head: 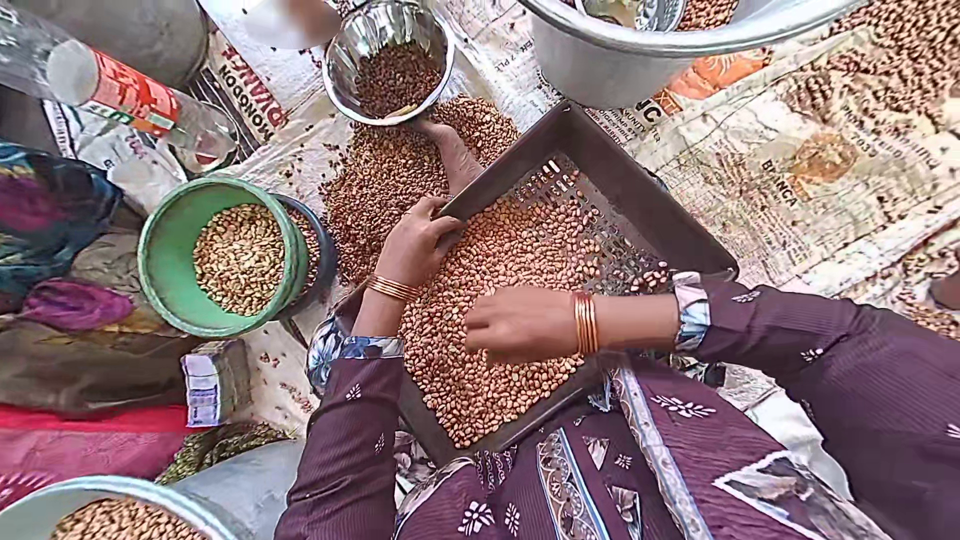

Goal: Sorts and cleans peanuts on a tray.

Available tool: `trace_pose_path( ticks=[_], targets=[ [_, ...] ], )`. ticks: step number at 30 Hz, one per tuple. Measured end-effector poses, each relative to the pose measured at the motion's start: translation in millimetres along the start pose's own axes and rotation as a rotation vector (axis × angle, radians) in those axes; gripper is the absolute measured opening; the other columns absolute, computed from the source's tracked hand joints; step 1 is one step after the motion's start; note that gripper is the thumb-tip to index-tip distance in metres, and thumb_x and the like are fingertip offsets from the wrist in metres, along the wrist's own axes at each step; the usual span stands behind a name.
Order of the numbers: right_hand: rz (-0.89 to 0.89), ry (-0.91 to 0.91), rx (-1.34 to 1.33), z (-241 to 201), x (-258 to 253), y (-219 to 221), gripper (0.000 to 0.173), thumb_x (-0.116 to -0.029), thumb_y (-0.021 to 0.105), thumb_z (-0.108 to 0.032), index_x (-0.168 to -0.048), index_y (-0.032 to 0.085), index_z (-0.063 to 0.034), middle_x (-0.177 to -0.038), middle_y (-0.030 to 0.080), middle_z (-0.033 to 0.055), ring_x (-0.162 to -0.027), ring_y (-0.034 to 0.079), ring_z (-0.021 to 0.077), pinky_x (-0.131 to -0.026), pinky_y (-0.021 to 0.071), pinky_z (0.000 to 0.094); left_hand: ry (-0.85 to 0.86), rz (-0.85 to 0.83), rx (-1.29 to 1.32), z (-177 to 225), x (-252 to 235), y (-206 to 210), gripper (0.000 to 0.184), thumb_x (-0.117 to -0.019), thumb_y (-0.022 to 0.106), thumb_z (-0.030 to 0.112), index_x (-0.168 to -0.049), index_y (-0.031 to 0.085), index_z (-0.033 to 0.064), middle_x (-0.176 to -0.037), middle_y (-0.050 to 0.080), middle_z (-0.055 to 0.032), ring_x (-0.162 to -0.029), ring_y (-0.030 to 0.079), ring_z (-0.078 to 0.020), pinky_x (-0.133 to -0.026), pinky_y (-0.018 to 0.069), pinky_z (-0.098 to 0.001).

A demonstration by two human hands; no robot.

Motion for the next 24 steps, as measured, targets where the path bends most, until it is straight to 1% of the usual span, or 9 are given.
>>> trace_pose_path(
  ticks=[3,7,9,11,13,16,18,21,24],
  targets=[
    [-0.269,-0.17,0.008,-51,-16,43,0.023,-0.0949,0.066,-0.006,-0.113,0.077,-0.014,-0.127,0.069,0.0124,-0.127,0.058,0.0369,-0.096,0.0484,0.056,-0.002,0.002,-0.128,4,-1,7,0.016,-0.0984,0.067,0.018,-0.108,0.077,0.0108,-0.122,0.068,-0.0244,-0.109,0.068,-0.0443,-0.085,0.0554,-0.0599],
    [-0.551,-0.165,-0.068,-74,-31,97,0.033,-0.1007,0.051,-0.001,-0.122,0.075,-0.0086,-0.145,0.06,0.0143,-0.148,0.038,0.0408,-0.12,0.023,0.0625,-0.012,0.018,-0.206,12,-1,9,0.019,-0.0986,0.065,0.024,-0.106,0.075,0.0102,-0.119,0.067,-0.0249,-0.097,0.07,-0.0442,-0.073,0.0563,-0.0584],
    [-0.566,-0.114,-0.055,-63,-46,108,0.032,-0.1023,0.053,-0.008,-0.125,0.075,-0.0116,-0.148,0.059,0.0145,-0.151,0.032,0.0443,-0.122,0.0142,0.0676,-0.045,0.042,-0.129,10,1,6,0.019,-0.0967,0.065,0.023,-0.105,0.075,0.0092,-0.123,0.066,-0.0223,-0.101,0.07,-0.0406,-0.076,0.0573,-0.0567],
    [-0.562,-0.069,-0.014,-45,-65,113,0.032,-0.1014,0.058,-0.013,-0.129,0.073,-0.0137,-0.153,0.054,0.0136,-0.153,0.026,0.0455,-0.121,0.0053,0.0715,-0.088,0.118,0.085,4,2,-3,0.02,-0.0958,0.062,0.021,-0.104,0.074,0.0065,-0.126,0.066,-0.0172,-0.114,0.065,-0.0306,-0.093,0.0539,-0.0472],
    [-0.561,0.012,0.027,-30,-86,108,0.033,-0.1032,0.057,-0.014,-0.134,0.069,-0.0113,-0.154,0.052,0.0147,-0.152,0.028,0.0457,-0.119,0.0049,0.0748,-0.147,0.199,0.353,-6,1,-9,0.023,-0.0967,0.059,0.019,-0.106,0.071,0.0023,-0.124,0.066,-0.0145,-0.116,0.063,-0.0182,-0.1,0.0513,-0.0332],
    [-0.591,0.257,0.027,-7,-113,90,0.039,-0.1054,0.053,-0.015,-0.142,0.059,-0.0049,-0.154,0.051,0.0177,-0.151,0.029,0.0454,-0.119,0.0053,0.0745,-0.3,0.236,0.638,-20,3,-13,0.02,-0.0984,0.054,0.017,-0.11,0.065,0.0052,-0.116,0.068,-0.0039,-0.099,0.066,-0.0045,-0.087,0.0546,-0.0236],
    [-0.559,0.46,-0.058,9,-120,76,0.044,-0.1053,0.053,-0.015,-0.148,0.052,-0.0049,-0.157,0.046,0.0208,-0.151,0.028,0.0467,-0.12,0.0079,0.0714,-0.344,0.239,0.775,-27,5,-14,0.017,-0.0998,0.048,0.014,-0.107,0.062,0.0064,-0.108,0.07,-0.0006,-0.097,0.068,-0.0064,-0.087,0.0569,-0.0272],
    [-0.609,0.529,0.061,21,-113,57,0.038,-0.1027,0.059,-0.017,-0.14,0.061,-0.0112,-0.161,0.041,0.0147,-0.148,0.03,0.0479,-0.108,0.0204,0.0798,-0.372,0.261,0.942,-33,11,-14,0.016,-0.1009,0.042,0.012,-0.103,0.058,0.0111,-0.103,0.072,0.0021,-0.095,0.072,-0.0113,-0.086,0.0615,-0.0326],
    [-0.652,0.603,0.122,29,-94,37,0.04,-0.0959,0.071,-0.022,-0.135,0.066,-0.0138,-0.164,0.037,0.0144,-0.149,0.026,0.0521,-0.102,0.0215,0.0858,-0.358,0.283,1.012,-35,13,-12,0.016,-0.0993,0.041,0.011,-0.102,0.057,0.0125,-0.103,0.071,0.0019,-0.095,0.072,-0.013,-0.086,0.0615,-0.0333]
  ],
)
Point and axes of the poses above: each hand's wrist, its own x-axis away from the middle knuckle, its own y-axis out of the palm, z = x × y, the point moved 5 cm from there along -x, towards the middle knuckle
